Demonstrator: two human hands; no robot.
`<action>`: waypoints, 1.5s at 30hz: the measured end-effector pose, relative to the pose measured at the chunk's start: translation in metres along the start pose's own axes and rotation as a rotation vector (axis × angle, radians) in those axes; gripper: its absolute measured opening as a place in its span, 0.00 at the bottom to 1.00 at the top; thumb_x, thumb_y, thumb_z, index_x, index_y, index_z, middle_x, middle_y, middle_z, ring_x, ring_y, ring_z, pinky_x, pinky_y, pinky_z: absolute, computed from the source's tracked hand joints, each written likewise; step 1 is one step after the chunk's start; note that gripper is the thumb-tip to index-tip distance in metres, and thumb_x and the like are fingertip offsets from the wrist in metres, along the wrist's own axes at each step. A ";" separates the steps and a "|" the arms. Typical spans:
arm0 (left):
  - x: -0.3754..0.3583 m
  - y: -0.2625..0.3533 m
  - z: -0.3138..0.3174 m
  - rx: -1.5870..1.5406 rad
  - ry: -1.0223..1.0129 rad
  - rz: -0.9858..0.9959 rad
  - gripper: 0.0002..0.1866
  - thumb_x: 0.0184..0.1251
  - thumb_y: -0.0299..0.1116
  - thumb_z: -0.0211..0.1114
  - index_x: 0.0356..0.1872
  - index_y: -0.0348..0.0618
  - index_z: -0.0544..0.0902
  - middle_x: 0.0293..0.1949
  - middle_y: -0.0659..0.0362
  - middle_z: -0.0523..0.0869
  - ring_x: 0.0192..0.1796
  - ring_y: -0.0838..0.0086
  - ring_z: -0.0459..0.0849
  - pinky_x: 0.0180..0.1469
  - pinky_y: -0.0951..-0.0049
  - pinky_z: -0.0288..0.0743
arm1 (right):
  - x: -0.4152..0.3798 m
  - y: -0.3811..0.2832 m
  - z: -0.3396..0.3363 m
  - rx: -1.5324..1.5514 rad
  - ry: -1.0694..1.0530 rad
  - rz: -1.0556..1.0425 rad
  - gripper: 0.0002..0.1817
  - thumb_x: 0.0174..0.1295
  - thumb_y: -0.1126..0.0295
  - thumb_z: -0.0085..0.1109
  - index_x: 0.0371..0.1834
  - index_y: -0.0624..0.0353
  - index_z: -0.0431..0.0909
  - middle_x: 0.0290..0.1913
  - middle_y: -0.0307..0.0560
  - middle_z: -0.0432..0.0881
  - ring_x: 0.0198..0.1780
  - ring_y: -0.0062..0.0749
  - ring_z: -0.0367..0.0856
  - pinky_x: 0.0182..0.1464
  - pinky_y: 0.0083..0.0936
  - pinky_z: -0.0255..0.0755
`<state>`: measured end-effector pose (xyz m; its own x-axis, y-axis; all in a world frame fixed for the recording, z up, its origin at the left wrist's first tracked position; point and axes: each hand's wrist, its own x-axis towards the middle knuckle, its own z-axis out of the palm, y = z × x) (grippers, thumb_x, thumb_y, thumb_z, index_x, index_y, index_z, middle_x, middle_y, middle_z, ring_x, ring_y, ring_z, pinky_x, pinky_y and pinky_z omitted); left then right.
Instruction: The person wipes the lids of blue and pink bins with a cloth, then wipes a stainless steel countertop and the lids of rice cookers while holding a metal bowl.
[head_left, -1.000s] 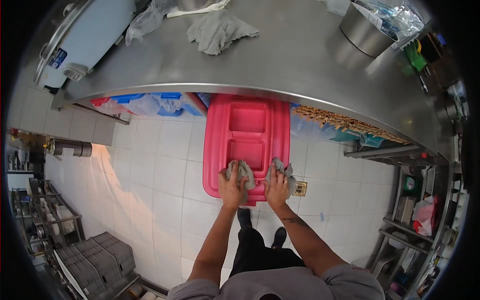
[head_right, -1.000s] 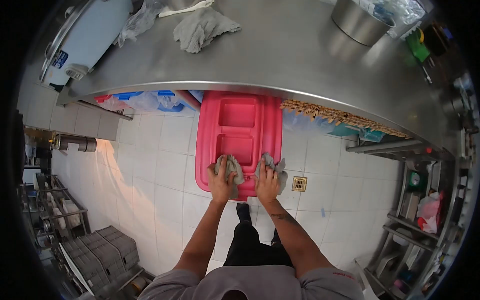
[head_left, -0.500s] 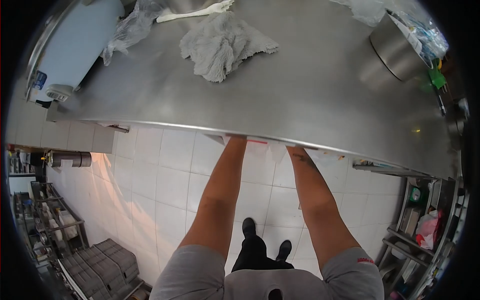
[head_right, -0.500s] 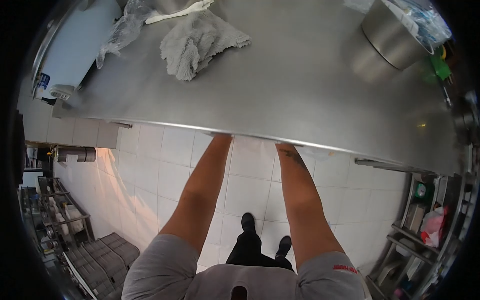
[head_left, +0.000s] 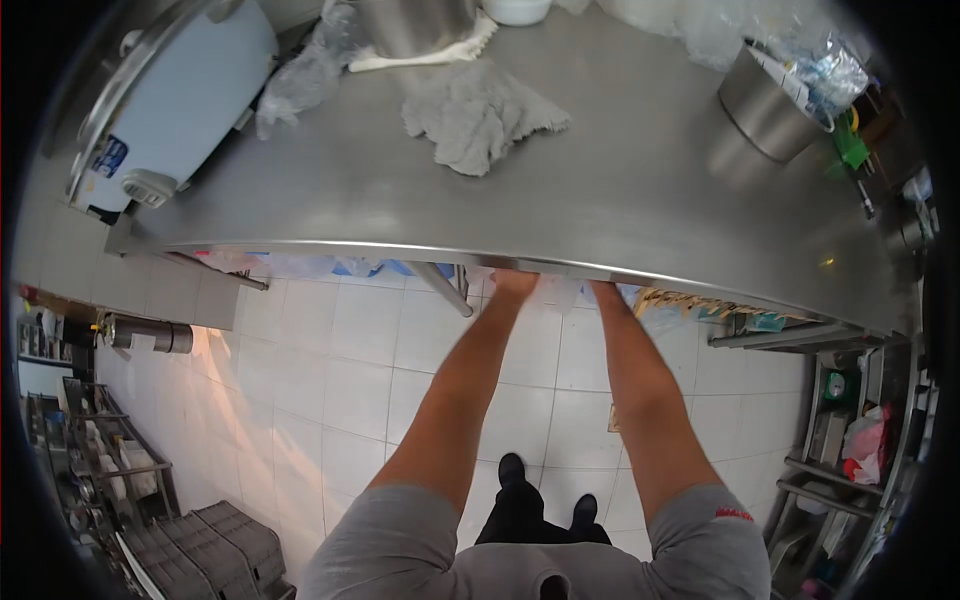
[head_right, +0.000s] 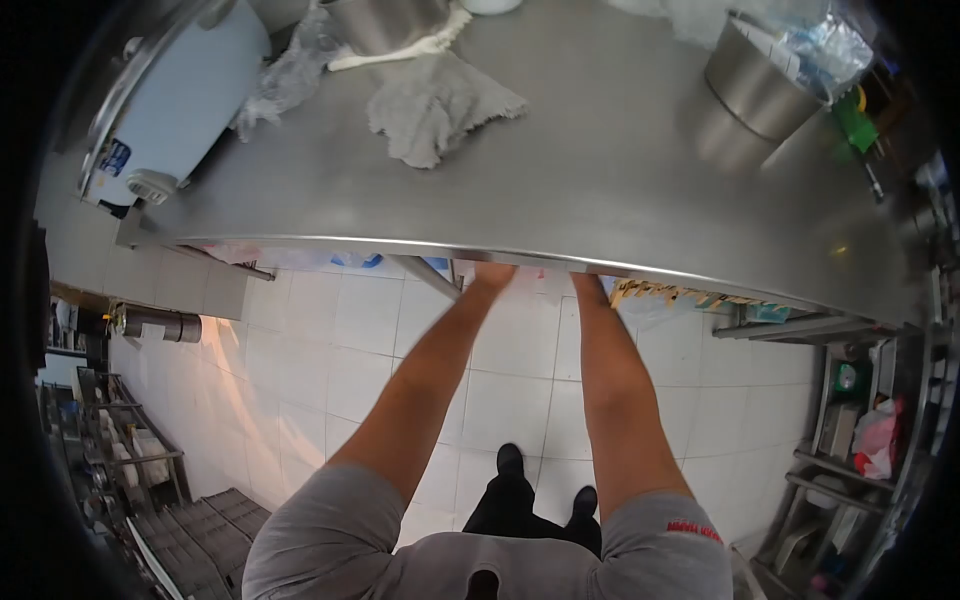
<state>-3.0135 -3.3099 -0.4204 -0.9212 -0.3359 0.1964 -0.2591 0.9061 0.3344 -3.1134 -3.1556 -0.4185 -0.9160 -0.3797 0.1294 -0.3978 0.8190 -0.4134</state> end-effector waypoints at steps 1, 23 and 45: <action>-0.029 0.008 -0.003 -0.031 -0.023 0.020 0.19 0.61 0.37 0.54 0.53 0.45 0.76 0.55 0.49 0.74 0.56 0.51 0.72 0.55 0.55 0.69 | -0.028 -0.002 -0.003 0.092 0.065 0.003 0.16 0.60 0.65 0.50 0.48 0.63 0.76 0.49 0.63 0.77 0.55 0.59 0.71 0.58 0.45 0.64; -0.119 0.026 -0.533 -1.317 0.318 -0.438 0.18 0.57 0.24 0.57 0.51 0.36 0.74 0.40 0.56 0.83 0.40 0.73 0.81 0.45 0.74 0.75 | -0.095 -0.298 -0.350 1.236 -0.613 -0.352 0.25 0.65 0.63 0.53 0.62 0.60 0.65 0.57 0.47 0.67 0.54 0.29 0.70 0.55 0.23 0.67; 0.098 0.159 -0.302 -0.282 -0.151 0.446 0.43 0.53 0.58 0.59 0.67 0.43 0.61 0.69 0.41 0.55 0.69 0.41 0.51 0.64 0.46 0.51 | 0.110 -0.095 -0.396 0.284 0.547 0.041 0.19 0.50 0.68 0.60 0.48 0.51 0.78 0.43 0.50 0.76 0.47 0.44 0.75 0.49 0.35 0.69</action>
<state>-3.0569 -3.2768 -0.0694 -0.9605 0.1248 0.2486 0.2354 0.8410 0.4871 -3.1970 -3.1052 -0.0084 -0.8535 -0.0132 0.5210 -0.4018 0.6533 -0.6417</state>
